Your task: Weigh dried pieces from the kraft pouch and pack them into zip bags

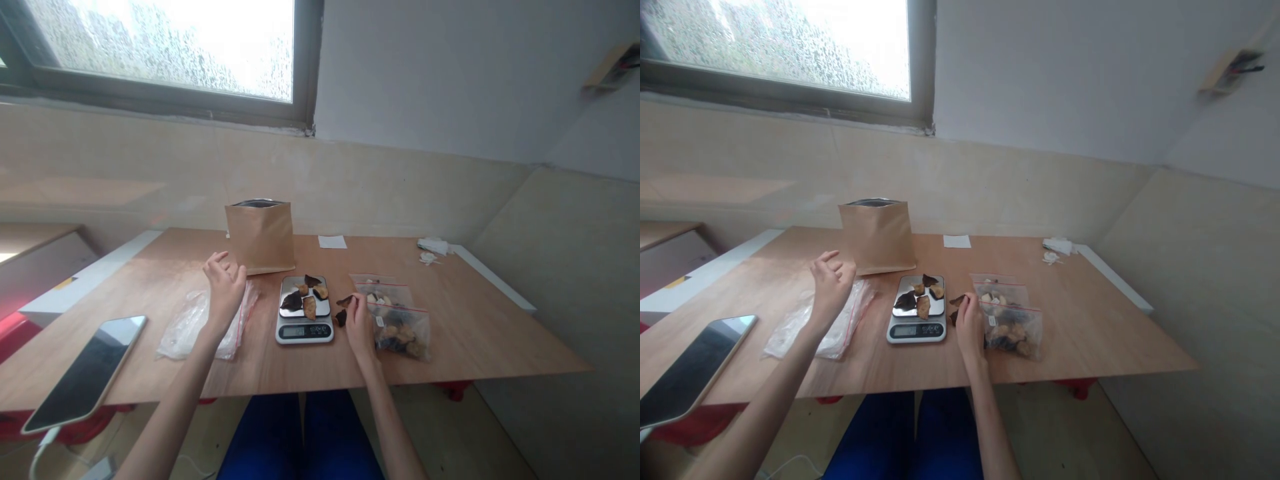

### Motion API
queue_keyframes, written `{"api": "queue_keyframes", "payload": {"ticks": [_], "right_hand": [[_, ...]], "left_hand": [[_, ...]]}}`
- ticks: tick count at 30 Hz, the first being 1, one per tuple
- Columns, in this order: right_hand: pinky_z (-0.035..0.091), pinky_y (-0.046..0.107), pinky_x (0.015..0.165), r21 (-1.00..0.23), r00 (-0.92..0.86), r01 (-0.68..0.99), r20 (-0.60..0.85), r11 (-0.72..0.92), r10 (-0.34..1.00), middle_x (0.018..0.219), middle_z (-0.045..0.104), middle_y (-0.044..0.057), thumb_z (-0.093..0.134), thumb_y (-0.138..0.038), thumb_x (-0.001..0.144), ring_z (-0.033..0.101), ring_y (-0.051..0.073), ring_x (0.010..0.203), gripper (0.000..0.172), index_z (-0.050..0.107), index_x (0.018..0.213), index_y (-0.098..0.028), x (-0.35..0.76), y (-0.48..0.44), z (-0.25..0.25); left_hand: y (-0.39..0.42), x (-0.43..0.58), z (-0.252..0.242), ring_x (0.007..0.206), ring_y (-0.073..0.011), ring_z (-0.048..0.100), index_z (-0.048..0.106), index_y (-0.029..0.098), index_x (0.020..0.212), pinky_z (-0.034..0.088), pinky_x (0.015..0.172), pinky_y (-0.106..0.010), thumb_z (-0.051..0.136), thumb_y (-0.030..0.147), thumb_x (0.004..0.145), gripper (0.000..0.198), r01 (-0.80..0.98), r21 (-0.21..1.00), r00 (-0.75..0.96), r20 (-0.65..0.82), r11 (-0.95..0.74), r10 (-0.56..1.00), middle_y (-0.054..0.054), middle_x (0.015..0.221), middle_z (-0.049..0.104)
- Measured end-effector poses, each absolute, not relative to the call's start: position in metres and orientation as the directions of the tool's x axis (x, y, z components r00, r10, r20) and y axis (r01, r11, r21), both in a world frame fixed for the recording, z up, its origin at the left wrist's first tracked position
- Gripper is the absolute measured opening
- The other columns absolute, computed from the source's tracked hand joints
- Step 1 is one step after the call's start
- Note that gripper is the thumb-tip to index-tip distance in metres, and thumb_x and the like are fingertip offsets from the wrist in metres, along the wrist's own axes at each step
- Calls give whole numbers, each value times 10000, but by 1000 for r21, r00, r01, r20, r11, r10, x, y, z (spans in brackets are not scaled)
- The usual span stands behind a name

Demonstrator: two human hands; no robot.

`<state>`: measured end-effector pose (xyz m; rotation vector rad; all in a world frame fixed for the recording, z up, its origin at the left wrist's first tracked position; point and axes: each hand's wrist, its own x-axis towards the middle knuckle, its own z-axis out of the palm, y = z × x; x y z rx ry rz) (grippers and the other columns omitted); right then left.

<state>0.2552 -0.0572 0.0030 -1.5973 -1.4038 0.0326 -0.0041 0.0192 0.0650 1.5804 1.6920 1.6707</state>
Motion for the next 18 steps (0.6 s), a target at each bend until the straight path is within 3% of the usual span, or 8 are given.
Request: {"api": "queue_keyframes", "payload": {"ticks": [4, 11, 14, 18], "right_hand": [[457, 325, 686, -665, 321, 730, 541, 161, 778, 875, 640, 113, 282, -342, 915, 605, 217, 805, 310, 534, 945, -165, 247, -55, 10], [473, 288, 638, -851, 316, 486, 384, 199, 868, 791, 658, 75, 401, -351, 866, 618, 188, 711, 254, 570, 885, -162, 229, -38, 9], [466, 294, 643, -846, 318, 509, 357, 159, 878, 772, 636, 57, 456, -340, 842, 601, 185, 700, 216, 555, 914, -163, 224, -32, 4], [460, 317, 716, -797, 329, 578, 423, 174, 844, 864, 614, 73, 467, -357, 841, 580, 193, 800, 222, 538, 931, -167, 224, -35, 5]], "left_hand": [[22, -2, 56, 1169, -271, 413, 406, 164, 1058, 439, 917, -470, 532, 252, 727, 364, 514, 814, -300, 465, -270, 833, -138, 1193, 393], [10, -3, 51, 1008, -241, 522, 467, 144, 985, 474, 864, -452, 500, 293, 742, 287, 524, 820, -266, 416, -231, 870, -130, 1107, 459], [-5, -4, 47, 1022, -244, 507, 482, 157, 979, 453, 888, -453, 468, 322, 772, 265, 572, 784, -238, 440, -242, 866, -112, 1075, 489], [-22, -5, 40, 1065, -269, 479, 491, 169, 983, 400, 936, -461, 439, 326, 785, 258, 657, 711, -222, 500, -251, 837, -105, 1022, 520]]}}
